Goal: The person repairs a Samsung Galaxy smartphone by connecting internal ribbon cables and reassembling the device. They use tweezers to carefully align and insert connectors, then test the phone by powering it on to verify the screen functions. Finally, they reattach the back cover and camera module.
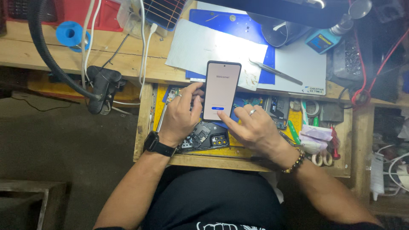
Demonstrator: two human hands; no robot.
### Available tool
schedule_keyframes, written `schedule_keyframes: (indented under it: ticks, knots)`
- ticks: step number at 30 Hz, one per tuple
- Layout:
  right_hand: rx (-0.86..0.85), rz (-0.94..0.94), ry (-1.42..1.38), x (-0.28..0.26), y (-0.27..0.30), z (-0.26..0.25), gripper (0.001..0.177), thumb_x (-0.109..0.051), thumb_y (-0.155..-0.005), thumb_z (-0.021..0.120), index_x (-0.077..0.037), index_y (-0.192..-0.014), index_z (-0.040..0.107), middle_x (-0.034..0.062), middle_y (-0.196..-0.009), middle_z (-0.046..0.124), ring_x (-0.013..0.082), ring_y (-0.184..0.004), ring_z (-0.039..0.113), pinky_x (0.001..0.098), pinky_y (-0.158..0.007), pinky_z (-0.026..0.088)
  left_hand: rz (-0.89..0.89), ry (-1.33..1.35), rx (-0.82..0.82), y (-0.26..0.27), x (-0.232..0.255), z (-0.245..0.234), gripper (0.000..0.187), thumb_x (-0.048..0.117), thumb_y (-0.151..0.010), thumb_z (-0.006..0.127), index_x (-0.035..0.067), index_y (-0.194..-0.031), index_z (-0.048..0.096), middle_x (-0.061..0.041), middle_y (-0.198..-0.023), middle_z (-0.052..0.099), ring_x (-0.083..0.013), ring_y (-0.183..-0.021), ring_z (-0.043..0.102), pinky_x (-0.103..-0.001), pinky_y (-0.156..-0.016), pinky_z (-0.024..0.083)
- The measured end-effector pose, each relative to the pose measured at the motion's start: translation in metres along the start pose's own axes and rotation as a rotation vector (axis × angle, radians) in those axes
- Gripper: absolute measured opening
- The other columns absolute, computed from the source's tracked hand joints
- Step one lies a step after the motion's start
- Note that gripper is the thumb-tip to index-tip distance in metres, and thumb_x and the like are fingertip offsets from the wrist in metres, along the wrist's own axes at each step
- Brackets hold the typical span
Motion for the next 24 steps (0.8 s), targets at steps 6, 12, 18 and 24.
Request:
schedule_keyframes:
  ticks: [6,12,18,24]
  knots:
    - [0.044,0.028,-0.081,0.007,0.002,0.002,0.047,-0.016,-0.081,0.077,-0.007,-0.126,0.069,0.0056,-0.084,0.053,0.0202,-0.069,0.051,0.0360,-0.061,0.045,0.036,-0.053,0.006,0.000,0.000,-0.001,0.035,-0.004,-0.094,0.061,-0.005,-0.129,0.059,-0.020,-0.103,0.074,-0.0303,-0.091,0.076,-0.037,-0.078,0.062]
    - [0.130,0.161,-0.178,0.017,0.015,0.000,0.047,-0.006,-0.076,0.077,-0.003,-0.123,0.070,0.0072,-0.085,0.057,0.0225,-0.073,0.057,0.0375,-0.063,0.050,0.046,-0.036,0.020,-0.004,0.006,-0.002,0.036,0.000,-0.091,0.068,-0.007,-0.125,0.061,-0.020,-0.102,0.074,-0.0273,-0.086,0.076,-0.035,-0.076,0.062]
    - [0.127,0.679,-0.573,0.043,0.033,0.021,0.044,-0.004,-0.088,0.073,0.005,-0.130,0.062,0.0169,-0.115,0.071,0.0225,-0.098,0.073,0.0339,-0.084,0.061,0.023,-0.022,0.017,-0.002,0.007,0.000,0.038,0.001,-0.090,0.070,-0.006,-0.127,0.062,-0.018,-0.099,0.075,-0.0253,-0.084,0.077,-0.033,-0.073,0.062]
    - [0.229,0.888,-1.043,0.034,0.036,0.049,0.061,-0.002,-0.091,0.068,0.009,-0.146,0.044,0.0220,-0.135,0.064,0.0253,-0.124,0.065,0.0351,-0.105,0.054,0.008,-0.106,-0.005,-0.004,0.011,0.003,0.054,0.018,-0.085,0.082,-0.005,-0.129,0.059,-0.016,-0.093,0.075,-0.0240,-0.080,0.076,-0.034,-0.067,0.060]
Point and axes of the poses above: each hand's wrist, its own y-axis away from the middle knuckle, its own z-axis out of the palm, x = y × z, the point moved 8 cm from there along -y, towards the middle knuckle
